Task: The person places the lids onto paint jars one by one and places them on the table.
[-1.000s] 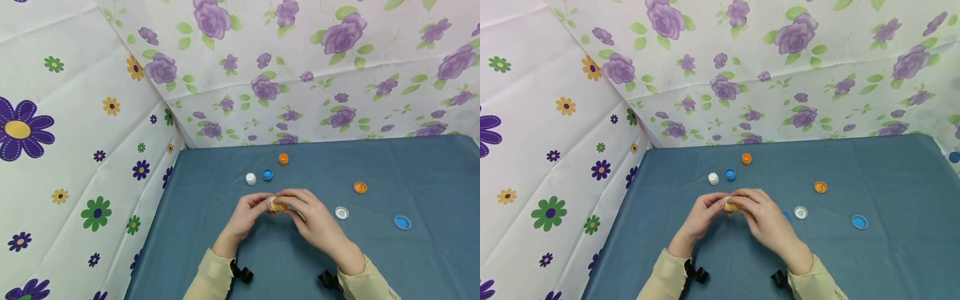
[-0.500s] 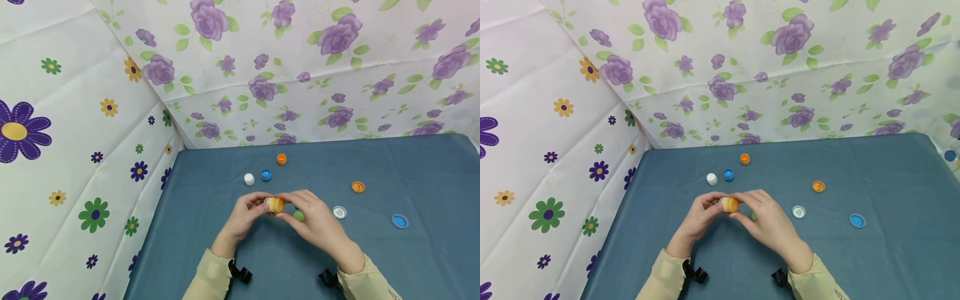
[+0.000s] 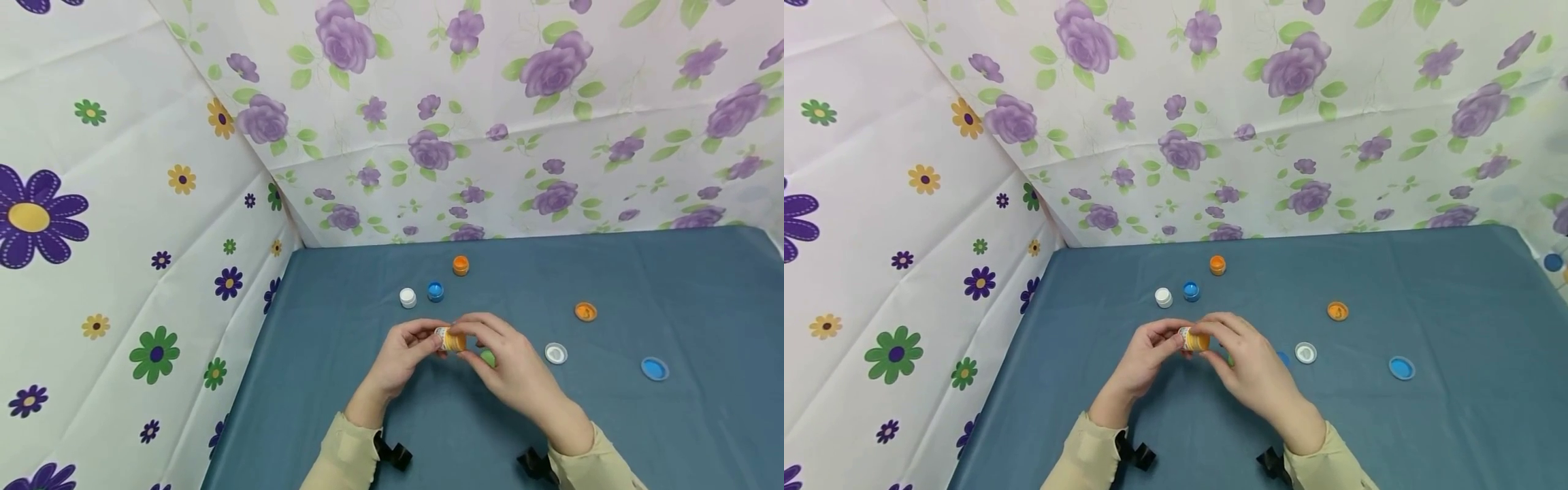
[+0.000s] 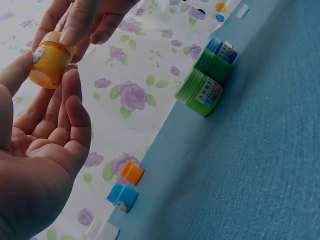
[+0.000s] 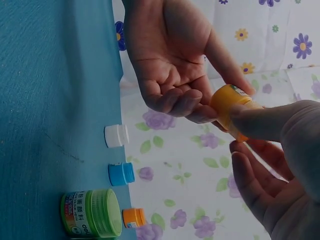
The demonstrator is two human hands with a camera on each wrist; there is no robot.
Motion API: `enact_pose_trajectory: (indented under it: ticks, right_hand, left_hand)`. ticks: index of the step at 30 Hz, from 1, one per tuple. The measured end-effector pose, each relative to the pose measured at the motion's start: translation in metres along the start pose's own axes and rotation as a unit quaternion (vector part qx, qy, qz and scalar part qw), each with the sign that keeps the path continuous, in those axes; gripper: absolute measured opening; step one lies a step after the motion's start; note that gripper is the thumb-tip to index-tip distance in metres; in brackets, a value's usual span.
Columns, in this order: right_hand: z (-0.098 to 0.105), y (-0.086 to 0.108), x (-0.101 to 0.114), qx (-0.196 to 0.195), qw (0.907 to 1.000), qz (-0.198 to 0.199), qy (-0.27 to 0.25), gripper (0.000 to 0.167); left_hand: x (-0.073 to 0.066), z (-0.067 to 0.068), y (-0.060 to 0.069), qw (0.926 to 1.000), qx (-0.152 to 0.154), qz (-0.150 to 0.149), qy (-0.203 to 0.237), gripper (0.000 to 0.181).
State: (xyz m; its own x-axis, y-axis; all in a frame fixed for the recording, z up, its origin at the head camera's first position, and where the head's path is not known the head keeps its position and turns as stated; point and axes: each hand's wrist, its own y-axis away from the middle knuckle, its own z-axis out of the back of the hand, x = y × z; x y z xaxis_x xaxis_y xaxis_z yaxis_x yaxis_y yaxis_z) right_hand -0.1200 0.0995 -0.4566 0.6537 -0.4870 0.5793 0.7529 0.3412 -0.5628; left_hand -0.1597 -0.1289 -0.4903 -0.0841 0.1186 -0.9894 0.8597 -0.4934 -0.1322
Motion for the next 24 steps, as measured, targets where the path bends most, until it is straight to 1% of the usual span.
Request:
enact_pose_trajectory:
  ticks: [3,6,8,10,13,16,21,23,24]
  right_hand:
    - [0.0003,0.0005,-0.0006,-0.009,0.9996,0.025,0.001,0.054]
    - [0.0013,0.0006,-0.0015,-0.011,0.999,0.042,-0.004,0.055]
    - [0.0021,0.001,-0.0018,-0.008,0.999,0.043,-0.006,0.056]
    - [0.003,0.0012,-0.0019,-0.004,0.9993,0.036,-0.006,0.056]
    - [0.0039,0.001,-0.0017,0.002,0.9999,0.015,-0.008,0.055]
    - [0.0042,0.0008,-0.0006,0.01,0.9997,-0.017,-0.014,0.049]
    - [0.0028,0.0023,0.0008,0.022,0.9955,-0.091,-0.014,0.037]
    - [0.0021,0.003,0.0009,0.019,0.9941,-0.106,-0.012,0.035]
    - [0.0017,0.0031,0.0008,0.016,0.9941,-0.106,-0.013,0.034]
  left_hand:
    - [0.0011,-0.0003,0.0006,1.0,0.003,0.005,0.0,0.044]
    - [0.0021,-0.0005,0.0002,0.9999,0.012,0.004,-0.002,0.045]
    - [0.0031,-0.0006,0.0,0.9998,0.018,0.001,-0.003,0.045]
    - [0.0038,0.0,-0.0004,0.9998,0.022,-0.001,-0.001,0.044]
    - [0.0043,0.0015,-0.0008,0.9997,0.023,-0.003,0.006,0.04]
    - [0.0042,0.002,-0.0003,0.9996,0.023,-0.007,0.013,0.04]
    - [0.0039,0.0019,0.0009,0.9995,0.024,-0.015,0.013,0.043]
    - [0.0036,0.0018,0.001,0.9995,0.023,-0.016,0.011,0.043]
    - [0.0034,0.002,0.0008,0.9996,0.02,-0.017,0.01,0.043]
